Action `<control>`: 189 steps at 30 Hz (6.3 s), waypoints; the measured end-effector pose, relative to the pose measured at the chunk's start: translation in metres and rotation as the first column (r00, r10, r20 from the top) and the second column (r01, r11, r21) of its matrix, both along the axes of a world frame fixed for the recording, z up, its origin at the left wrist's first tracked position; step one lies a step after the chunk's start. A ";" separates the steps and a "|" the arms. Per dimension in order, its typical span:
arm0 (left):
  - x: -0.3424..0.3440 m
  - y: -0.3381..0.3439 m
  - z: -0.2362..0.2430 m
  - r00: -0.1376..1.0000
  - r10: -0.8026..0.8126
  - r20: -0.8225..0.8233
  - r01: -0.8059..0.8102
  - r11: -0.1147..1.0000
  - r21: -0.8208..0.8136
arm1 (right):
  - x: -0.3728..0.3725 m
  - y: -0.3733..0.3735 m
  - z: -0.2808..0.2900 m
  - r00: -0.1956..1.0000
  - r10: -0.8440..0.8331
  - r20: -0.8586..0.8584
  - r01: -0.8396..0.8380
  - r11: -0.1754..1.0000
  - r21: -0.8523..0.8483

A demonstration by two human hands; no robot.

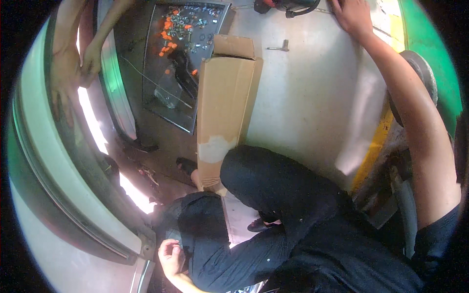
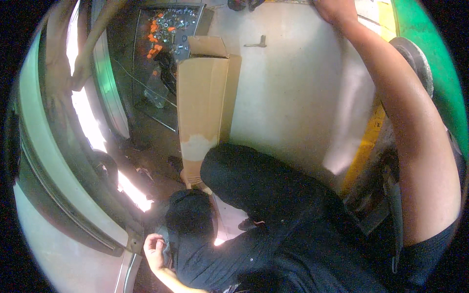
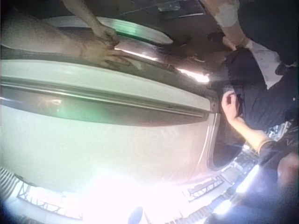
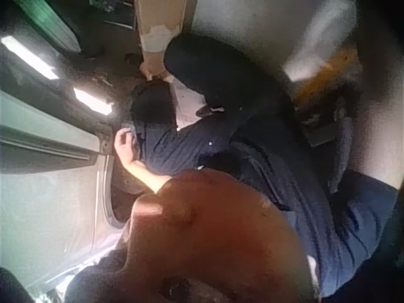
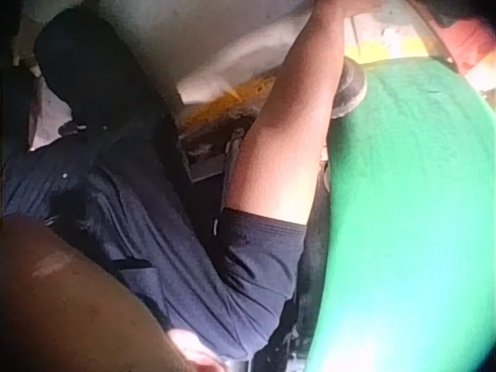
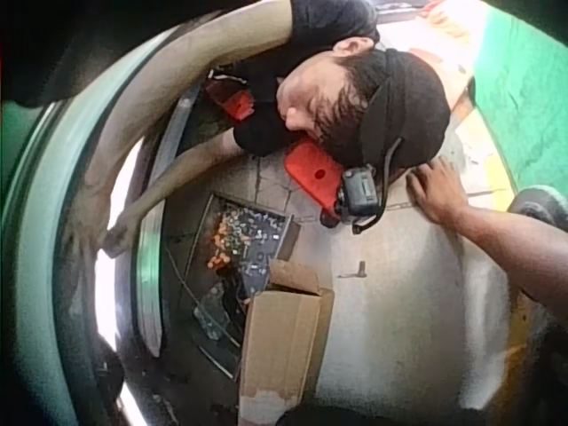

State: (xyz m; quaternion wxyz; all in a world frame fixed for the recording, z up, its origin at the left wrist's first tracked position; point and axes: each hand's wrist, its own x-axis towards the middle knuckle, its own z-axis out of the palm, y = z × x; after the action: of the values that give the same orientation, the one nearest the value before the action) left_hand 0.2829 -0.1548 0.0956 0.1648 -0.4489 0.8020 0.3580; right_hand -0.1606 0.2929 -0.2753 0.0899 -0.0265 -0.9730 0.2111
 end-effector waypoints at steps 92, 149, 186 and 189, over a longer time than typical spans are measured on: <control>-0.403 0.088 0.102 -0.116 -0.992 0.056 -0.198 -0.032 -0.980 | 0.003 0.022 -0.004 0.990 0.083 0.110 -0.087 0.996 0.032; -0.107 0.009 -0.152 0.527 -0.841 0.120 0.848 0.511 -0.141 | -0.010 0.005 -0.024 0.995 0.083 -0.048 -0.071 0.976 0.207; -0.136 0.113 -0.216 0.320 -0.906 -0.279 0.844 0.406 -0.350 | -0.010 0.010 -0.037 0.993 0.090 -0.079 -0.065 0.958 0.281; -0.136 0.112 -0.218 0.316 -0.908 -0.275 0.844 0.401 -0.357 | -0.011 0.009 -0.038 0.993 0.095 -0.069 -0.074 0.961 0.268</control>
State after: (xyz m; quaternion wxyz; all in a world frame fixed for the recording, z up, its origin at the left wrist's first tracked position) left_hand 0.1468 -0.0427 -0.1225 0.1183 0.1388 0.9536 0.2394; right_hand -0.1719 0.3015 -0.3130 0.1230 0.0359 -0.9882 0.0835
